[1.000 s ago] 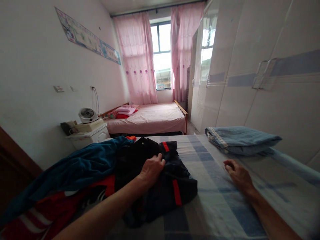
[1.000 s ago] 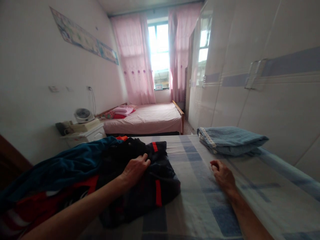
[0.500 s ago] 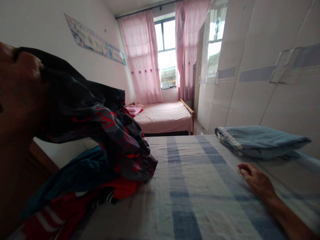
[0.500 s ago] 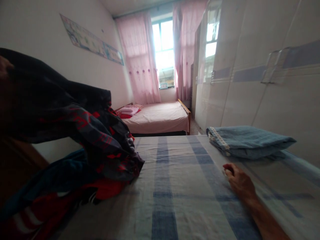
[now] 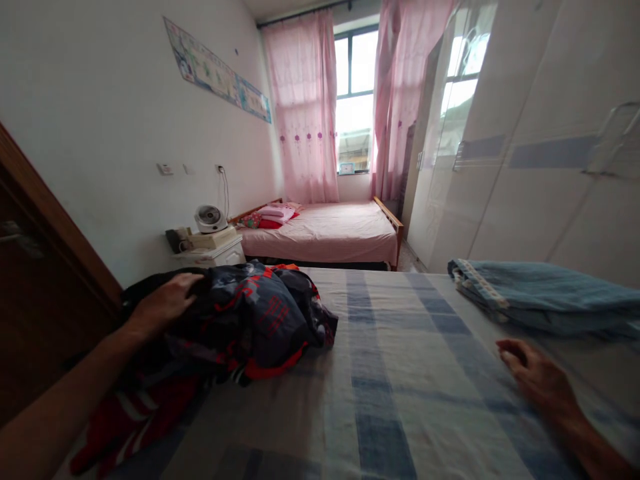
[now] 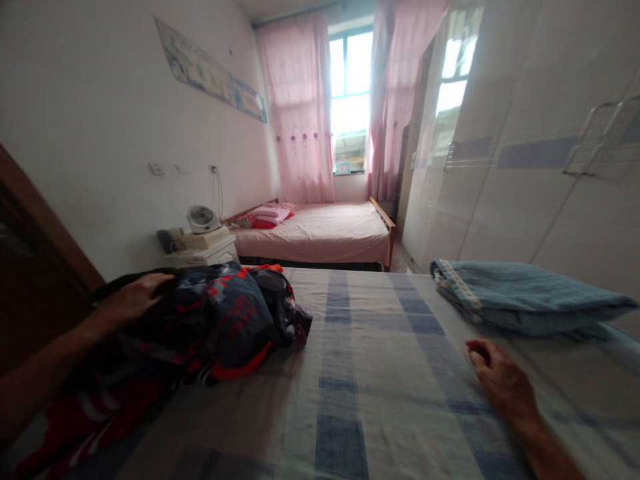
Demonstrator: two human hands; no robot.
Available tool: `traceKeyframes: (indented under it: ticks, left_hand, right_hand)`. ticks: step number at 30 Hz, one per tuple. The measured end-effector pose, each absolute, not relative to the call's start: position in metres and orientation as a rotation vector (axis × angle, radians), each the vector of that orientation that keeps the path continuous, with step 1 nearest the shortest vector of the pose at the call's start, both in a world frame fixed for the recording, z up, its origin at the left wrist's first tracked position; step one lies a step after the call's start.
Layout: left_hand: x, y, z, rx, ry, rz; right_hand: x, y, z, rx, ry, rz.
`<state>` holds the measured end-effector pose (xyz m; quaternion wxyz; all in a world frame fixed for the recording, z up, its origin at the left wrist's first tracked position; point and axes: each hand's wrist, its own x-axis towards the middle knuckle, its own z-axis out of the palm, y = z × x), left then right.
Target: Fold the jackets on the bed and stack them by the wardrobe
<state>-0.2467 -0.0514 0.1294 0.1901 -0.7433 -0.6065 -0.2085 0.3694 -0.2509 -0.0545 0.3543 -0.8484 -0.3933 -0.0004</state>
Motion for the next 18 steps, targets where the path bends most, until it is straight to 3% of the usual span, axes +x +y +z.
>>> traceKeyframes:
  ticks: [5,10,14,18]
  left_hand:
    - [-0.183,-0.083,0.144,-2.235,-1.379,-0.685]
    - [-0.093,-0.125,0.079,-2.698,-0.756,-0.207]
    - [-0.056,-0.118,0.038,-2.673,-0.792,-0.012]
    - [-0.043,-0.097,0.035,-2.601,-0.884,0.063]
  right_hand:
    - [0.363,-0.25,-0.048,-2.223,-0.995,0.009]
    - [0.358,-0.251,-0.047,-2.201,-1.018,-0.047]
    - [0.36,-0.251,-0.051,-2.184,-1.024,-0.066]
    - [0.363,-0.25,-0.055,-2.159,-1.019,-0.097]
